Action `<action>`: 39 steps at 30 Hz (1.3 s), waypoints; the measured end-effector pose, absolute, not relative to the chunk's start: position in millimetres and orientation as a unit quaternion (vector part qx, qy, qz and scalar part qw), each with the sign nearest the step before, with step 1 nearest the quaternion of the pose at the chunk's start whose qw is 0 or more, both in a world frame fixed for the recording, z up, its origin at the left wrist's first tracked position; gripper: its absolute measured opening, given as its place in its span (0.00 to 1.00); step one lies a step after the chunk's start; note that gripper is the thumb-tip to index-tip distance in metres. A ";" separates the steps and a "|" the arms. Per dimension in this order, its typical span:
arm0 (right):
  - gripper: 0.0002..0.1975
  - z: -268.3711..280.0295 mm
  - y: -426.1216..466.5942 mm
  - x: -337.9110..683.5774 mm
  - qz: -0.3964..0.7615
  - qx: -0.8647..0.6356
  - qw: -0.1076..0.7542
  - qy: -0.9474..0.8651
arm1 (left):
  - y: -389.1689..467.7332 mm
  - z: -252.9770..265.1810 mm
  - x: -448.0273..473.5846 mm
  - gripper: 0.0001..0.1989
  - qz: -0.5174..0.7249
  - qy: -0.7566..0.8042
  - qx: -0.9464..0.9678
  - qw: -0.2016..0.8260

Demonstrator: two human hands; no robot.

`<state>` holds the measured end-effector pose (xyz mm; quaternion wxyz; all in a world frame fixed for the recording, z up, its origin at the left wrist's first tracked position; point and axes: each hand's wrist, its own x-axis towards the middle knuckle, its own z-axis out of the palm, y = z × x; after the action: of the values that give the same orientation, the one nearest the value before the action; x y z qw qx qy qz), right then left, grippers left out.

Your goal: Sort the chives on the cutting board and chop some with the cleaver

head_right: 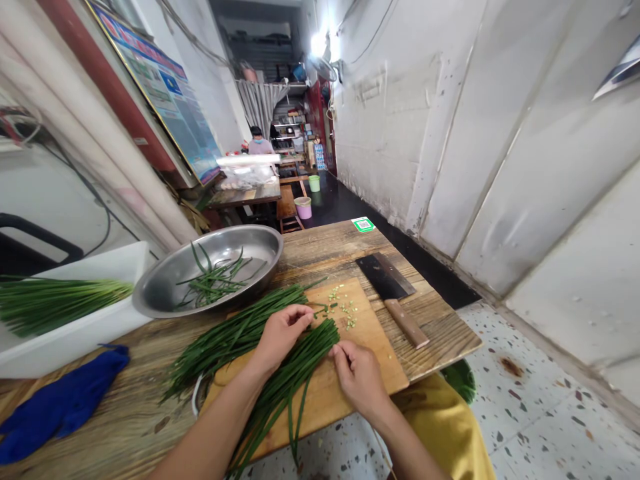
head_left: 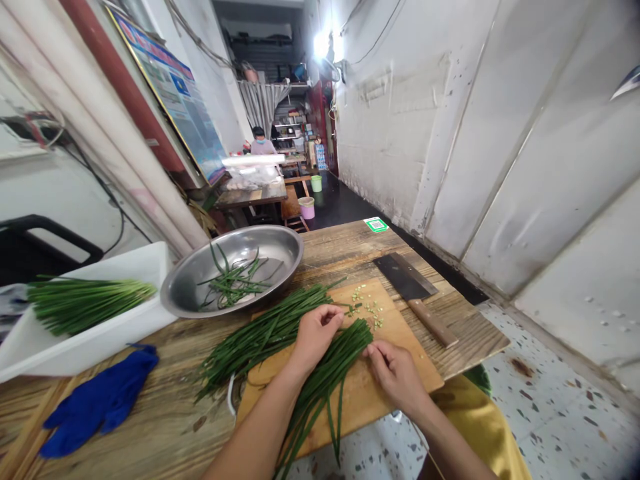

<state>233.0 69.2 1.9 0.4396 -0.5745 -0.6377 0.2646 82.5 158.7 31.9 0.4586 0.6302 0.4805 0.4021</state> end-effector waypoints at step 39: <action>0.15 3.9 71.4 233.6 0.286 -0.582 0.424 -0.633 | 161.1 24.2 86.3 0.08 0.419 0.476 0.621 0.460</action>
<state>233.6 71.4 3.9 0.4239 -0.5816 -0.6326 0.2861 86.3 161.1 24.2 0.4602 0.6208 0.4765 0.4193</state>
